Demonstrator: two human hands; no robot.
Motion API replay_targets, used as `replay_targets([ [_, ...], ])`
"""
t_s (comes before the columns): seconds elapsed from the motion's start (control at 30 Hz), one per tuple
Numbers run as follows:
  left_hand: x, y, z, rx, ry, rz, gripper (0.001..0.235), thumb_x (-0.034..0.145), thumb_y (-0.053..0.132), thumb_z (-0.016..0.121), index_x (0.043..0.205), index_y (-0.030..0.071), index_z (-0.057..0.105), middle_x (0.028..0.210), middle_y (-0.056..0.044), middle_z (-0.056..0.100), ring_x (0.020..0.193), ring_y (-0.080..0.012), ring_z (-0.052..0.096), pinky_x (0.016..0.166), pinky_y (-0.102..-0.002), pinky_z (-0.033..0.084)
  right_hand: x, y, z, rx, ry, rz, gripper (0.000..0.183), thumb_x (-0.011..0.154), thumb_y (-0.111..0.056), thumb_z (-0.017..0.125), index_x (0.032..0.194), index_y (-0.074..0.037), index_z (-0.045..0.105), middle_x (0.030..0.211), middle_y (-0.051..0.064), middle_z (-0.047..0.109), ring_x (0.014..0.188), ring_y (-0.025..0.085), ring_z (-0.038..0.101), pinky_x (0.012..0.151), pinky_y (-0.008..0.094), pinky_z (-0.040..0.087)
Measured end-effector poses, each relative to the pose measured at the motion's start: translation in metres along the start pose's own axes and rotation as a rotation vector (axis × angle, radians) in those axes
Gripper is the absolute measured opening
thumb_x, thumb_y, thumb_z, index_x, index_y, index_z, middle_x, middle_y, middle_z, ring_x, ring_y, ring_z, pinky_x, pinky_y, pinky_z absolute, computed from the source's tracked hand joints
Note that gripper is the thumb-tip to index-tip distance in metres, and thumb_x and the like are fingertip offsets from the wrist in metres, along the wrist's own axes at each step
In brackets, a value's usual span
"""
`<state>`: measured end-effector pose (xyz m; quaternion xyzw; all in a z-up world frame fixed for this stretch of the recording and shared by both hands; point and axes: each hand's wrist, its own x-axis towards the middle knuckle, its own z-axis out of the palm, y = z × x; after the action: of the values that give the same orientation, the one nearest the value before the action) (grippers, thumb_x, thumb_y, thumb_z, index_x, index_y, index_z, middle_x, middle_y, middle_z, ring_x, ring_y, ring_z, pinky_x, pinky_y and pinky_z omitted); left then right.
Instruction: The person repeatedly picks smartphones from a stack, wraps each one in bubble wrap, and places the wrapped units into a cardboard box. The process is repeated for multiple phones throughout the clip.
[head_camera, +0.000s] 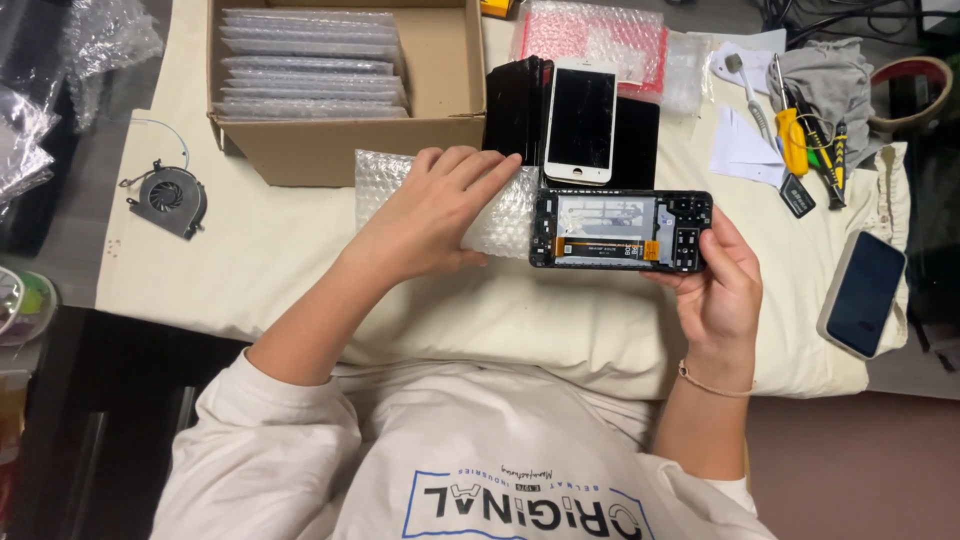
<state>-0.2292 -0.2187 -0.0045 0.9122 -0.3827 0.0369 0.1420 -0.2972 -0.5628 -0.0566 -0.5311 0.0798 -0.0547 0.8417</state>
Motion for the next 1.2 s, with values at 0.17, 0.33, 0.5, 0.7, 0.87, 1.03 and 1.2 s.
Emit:
replay_targets([
  [0.17,0.0,0.006,-0.004,-0.006,-0.031,0.042,0.117,0.056,0.03,0.099,0.155,0.01,0.041,0.14,-0.012,0.056,0.133,-0.0283,0.048,0.107,-0.046,0.036,0.005,0.004,-0.001,0.007,-0.019,0.009,0.043,0.106,-0.012,0.042,0.145,0.003,0.047,0.121,0.028,0.068,0.097,0.038,0.073,0.07,0.047,0.069],
  [0.33,0.0,0.008,-0.006,-0.052,-0.066,0.065,0.116,0.057,0.028,0.099,0.155,0.009,0.041,0.14,-0.013,0.057,0.134,-0.0296,0.049,0.108,-0.047,0.037,0.005,-0.001,0.002,0.009,-0.023,-0.002,0.042,0.106,-0.012,0.043,0.145,0.003,0.048,0.122,0.027,0.068,0.097,0.037,0.074,0.07,0.047,0.07],
  [0.5,0.003,0.009,-0.002,-0.002,-0.041,0.087,0.122,0.057,0.043,0.099,0.156,0.006,0.037,0.142,-0.013,0.054,0.135,-0.0279,0.047,0.105,-0.045,0.04,-0.001,0.003,0.016,0.065,-0.009,0.018,0.04,0.105,-0.011,0.043,0.143,0.001,0.048,0.122,0.027,0.068,0.098,0.038,0.073,0.072,0.049,0.069],
  [0.7,0.015,0.02,0.004,0.006,-0.005,0.135,0.133,0.059,0.05,0.098,0.161,0.005,0.026,0.143,-0.013,0.055,0.136,-0.0271,0.049,0.104,-0.044,0.043,-0.006,0.016,0.036,0.111,-0.044,0.073,0.04,0.105,-0.01,0.041,0.143,0.0,0.047,0.122,0.029,0.067,0.099,0.04,0.073,0.073,0.051,0.068],
  [0.87,0.0,0.016,-0.001,-0.061,0.237,0.065,0.146,0.06,0.082,0.08,0.168,0.012,0.011,0.174,-0.013,0.016,0.163,-0.032,0.018,0.131,-0.058,0.018,-0.006,0.019,0.039,0.121,-0.031,0.106,0.044,0.104,-0.011,0.047,0.146,-0.001,0.048,0.127,0.024,0.066,0.104,0.037,0.071,0.077,0.051,0.067],
  [1.03,-0.038,0.008,0.011,-0.719,0.793,-0.343,0.076,0.108,0.05,0.055,0.164,0.014,0.02,0.169,-0.015,0.037,0.16,-0.0314,0.037,0.132,-0.051,0.033,-0.005,0.02,0.03,0.146,0.02,0.112,0.044,0.103,-0.009,0.051,0.147,-0.002,0.05,0.13,0.02,0.066,0.107,0.036,0.071,0.076,0.049,0.067],
  [1.2,-0.044,-0.036,0.094,-1.748,0.495,-0.695,0.053,0.104,0.04,0.055,0.147,0.009,0.052,0.122,-0.012,0.072,0.103,-0.0266,0.076,0.081,-0.044,0.066,-0.005,0.023,0.036,0.2,-0.058,0.07,0.04,0.106,-0.012,0.04,0.145,-0.004,0.046,0.128,0.026,0.066,0.107,0.039,0.072,0.082,0.055,0.067],
])
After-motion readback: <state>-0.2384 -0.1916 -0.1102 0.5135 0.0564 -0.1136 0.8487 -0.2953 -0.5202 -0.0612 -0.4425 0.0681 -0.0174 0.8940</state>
